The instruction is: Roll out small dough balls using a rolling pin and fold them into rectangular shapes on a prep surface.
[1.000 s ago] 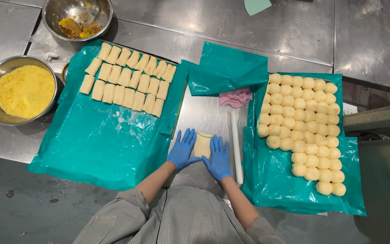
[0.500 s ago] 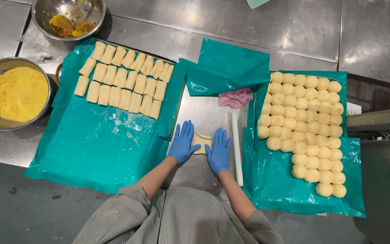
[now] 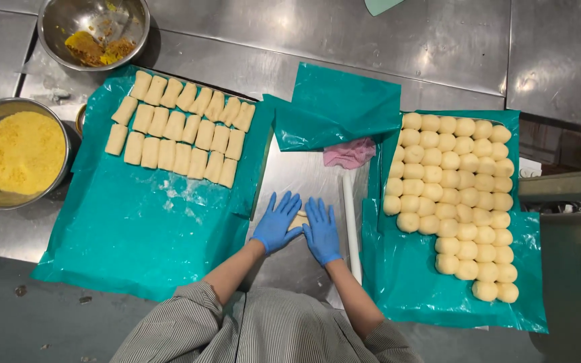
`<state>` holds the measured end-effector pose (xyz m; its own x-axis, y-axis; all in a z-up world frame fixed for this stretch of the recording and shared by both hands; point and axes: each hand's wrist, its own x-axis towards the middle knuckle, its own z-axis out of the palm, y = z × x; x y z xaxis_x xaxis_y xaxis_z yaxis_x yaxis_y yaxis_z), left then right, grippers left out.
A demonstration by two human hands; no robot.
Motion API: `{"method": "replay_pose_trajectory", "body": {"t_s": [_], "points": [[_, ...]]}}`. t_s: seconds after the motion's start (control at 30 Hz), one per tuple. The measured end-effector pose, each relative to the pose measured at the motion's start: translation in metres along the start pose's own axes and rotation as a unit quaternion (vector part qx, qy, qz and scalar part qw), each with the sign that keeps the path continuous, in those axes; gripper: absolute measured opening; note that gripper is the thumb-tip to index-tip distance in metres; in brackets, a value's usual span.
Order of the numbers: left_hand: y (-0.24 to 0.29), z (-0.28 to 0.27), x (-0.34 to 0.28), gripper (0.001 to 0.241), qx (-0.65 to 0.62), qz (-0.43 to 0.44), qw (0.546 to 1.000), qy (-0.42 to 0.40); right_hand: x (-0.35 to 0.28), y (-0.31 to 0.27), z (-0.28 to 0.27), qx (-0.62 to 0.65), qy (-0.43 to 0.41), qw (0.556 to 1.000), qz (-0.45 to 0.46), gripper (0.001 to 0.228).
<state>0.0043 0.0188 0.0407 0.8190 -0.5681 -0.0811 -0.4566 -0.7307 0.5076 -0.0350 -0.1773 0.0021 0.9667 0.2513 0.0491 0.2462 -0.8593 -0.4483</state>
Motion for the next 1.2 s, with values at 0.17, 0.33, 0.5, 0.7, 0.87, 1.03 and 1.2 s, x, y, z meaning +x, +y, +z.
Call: {"method": "replay_pose_trajectory", "body": {"t_s": [0.17,0.33,0.5,0.7,0.87,1.03,1.2], "points": [[-0.020,0.053,-0.032,0.068,-0.050,0.053,0.997,0.040,-0.023,-0.007,0.005,0.066,0.032,0.997,-0.011,0.054],[-0.022,0.030,-0.017,0.066,-0.091,0.021,0.995,0.043,-0.017,-0.008,-0.008,0.099,0.066,0.993,-0.001,0.047],[-0.026,0.026,-0.006,0.068,0.023,0.025,0.994,0.100,-0.003,-0.008,-0.038,0.076,0.043,0.996,-0.032,0.047],[-0.008,0.043,-0.020,0.034,-0.100,0.057,0.990,0.082,0.011,-0.005,-0.038,0.156,-0.071,0.985,-0.003,0.041],[-0.007,0.061,-0.040,0.020,-0.133,0.094,0.979,0.125,0.012,0.001,-0.024,0.140,-0.139,0.979,-0.048,0.032],[0.025,-0.001,-0.058,0.039,-0.209,0.075,0.944,0.245,0.006,-0.030,-0.054,0.053,-0.100,0.981,-0.156,0.025],[-0.039,0.036,-0.066,0.049,-0.592,-0.194,0.782,0.020,-0.002,-0.092,-0.066,0.125,0.074,0.963,-0.228,0.032]]}}
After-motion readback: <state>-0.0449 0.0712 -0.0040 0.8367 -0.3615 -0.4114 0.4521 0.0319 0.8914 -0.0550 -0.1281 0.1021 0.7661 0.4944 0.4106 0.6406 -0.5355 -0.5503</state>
